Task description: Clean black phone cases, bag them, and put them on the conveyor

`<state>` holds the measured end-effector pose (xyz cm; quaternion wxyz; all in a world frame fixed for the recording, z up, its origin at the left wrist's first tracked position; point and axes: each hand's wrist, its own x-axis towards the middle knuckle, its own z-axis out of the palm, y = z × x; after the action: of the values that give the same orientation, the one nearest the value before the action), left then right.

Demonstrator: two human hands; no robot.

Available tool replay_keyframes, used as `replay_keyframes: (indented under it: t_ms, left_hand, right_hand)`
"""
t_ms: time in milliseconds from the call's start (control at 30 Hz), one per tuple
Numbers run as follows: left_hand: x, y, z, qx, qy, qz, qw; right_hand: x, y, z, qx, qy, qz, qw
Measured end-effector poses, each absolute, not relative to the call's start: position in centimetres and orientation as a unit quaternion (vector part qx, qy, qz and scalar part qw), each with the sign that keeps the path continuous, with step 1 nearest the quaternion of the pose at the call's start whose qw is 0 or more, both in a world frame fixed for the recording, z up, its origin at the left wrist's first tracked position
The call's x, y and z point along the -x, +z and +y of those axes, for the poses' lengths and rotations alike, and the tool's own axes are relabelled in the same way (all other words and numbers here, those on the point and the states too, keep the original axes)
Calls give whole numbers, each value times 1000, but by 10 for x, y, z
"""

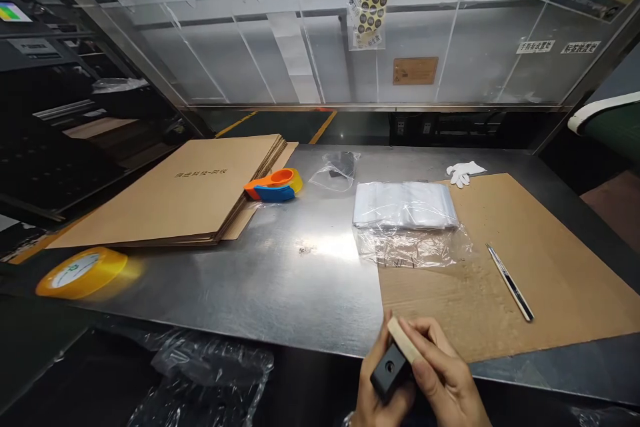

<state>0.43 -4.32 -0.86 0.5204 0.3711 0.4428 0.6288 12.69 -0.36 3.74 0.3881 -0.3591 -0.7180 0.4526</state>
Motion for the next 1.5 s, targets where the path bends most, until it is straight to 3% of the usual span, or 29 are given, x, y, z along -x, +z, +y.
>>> replay_keyframes:
  t_ms: [167, 400, 667, 900, 1133, 1300, 1400, 1500]
  left_hand:
    - [-6, 6, -23, -169, 689, 337, 619]
    - [12, 20, -10, 35, 642, 270, 717]
    - [8, 9, -13, 23, 542, 316, 778]
    - [3, -10, -24, -18, 449, 274, 850]
    - [-1, 5, -24, -67, 511, 320, 795]
    - [-2, 4, -31, -98, 522, 389, 753]
    - [3, 5, -27, -30, 543, 370, 753]
    - [6, 10, -17, 90, 531, 324, 777]
  right_hand:
    - [-123, -7, -22, 439, 465, -641, 425]
    - [-153, -10, -14, 439, 446, -695, 354]
    - [-150, 36, 9, 355, 404, -758, 369]
    - [-140, 33, 22, 254, 313, -870, 284]
    - [-141, 35, 13, 241, 319, -879, 261]
    - [-137, 44, 19, 295, 219, -889, 273]
    - [-125, 49, 12, 273, 166, -916, 244]
    - [-111, 37, -10, 264, 129, -909, 294]
